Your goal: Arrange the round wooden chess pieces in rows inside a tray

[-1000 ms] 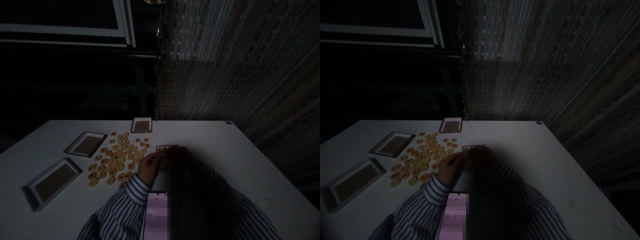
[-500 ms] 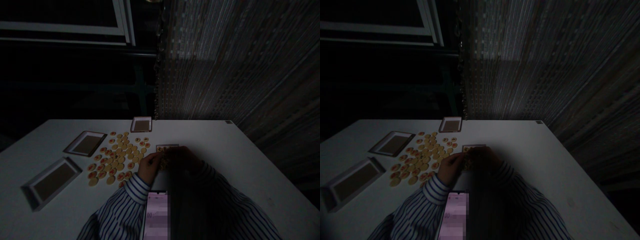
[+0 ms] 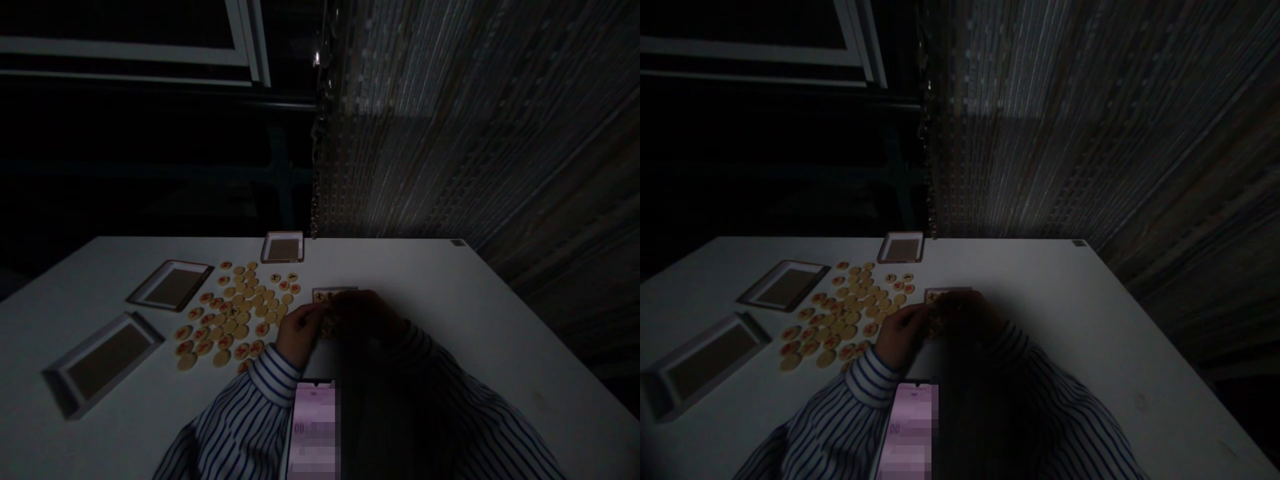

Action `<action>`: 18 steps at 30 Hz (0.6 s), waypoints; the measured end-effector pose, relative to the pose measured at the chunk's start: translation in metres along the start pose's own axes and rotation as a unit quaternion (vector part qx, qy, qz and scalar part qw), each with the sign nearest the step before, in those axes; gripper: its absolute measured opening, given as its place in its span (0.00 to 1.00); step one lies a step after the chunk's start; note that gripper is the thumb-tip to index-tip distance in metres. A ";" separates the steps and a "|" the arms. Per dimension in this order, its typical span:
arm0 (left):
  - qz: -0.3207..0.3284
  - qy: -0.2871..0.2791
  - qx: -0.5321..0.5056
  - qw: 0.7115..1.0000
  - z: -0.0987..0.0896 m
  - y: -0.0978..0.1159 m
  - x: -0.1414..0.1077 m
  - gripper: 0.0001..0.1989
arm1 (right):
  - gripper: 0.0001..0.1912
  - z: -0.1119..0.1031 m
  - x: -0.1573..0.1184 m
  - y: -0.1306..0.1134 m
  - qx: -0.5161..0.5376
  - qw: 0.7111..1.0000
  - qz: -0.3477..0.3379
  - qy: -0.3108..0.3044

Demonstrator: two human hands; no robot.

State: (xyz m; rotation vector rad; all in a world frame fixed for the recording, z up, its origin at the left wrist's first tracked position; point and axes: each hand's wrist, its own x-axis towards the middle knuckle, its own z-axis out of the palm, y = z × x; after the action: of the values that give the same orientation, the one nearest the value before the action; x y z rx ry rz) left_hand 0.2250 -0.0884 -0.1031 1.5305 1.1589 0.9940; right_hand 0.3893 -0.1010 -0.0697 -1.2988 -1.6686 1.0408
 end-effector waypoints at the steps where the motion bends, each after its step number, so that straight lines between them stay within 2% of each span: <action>1: 0.001 0.001 -0.001 1.000 0.000 -0.001 0.000 0.15 | 0.12 0.000 0.000 0.001 0.009 1.000 -0.001 0.001; 5: -0.002 0.010 -0.011 1.000 0.000 -0.003 0.000 0.15 | 0.13 -0.001 0.000 0.005 0.048 0.999 0.000 0.005; 14: -0.017 0.044 -0.020 0.999 -0.001 0.003 0.000 0.14 | 0.11 0.000 0.000 0.006 0.031 0.999 0.021 0.026; 18: -0.017 0.048 -0.034 0.998 0.000 0.003 0.000 0.14 | 0.10 0.000 0.000 0.002 0.021 0.999 0.006 0.023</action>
State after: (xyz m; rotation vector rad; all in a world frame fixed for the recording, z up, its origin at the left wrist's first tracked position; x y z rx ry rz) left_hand 0.2251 -0.0891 -0.1005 1.4183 1.2004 1.0830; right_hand 0.3898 -0.1010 -0.0722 -1.2974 -1.5973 1.0401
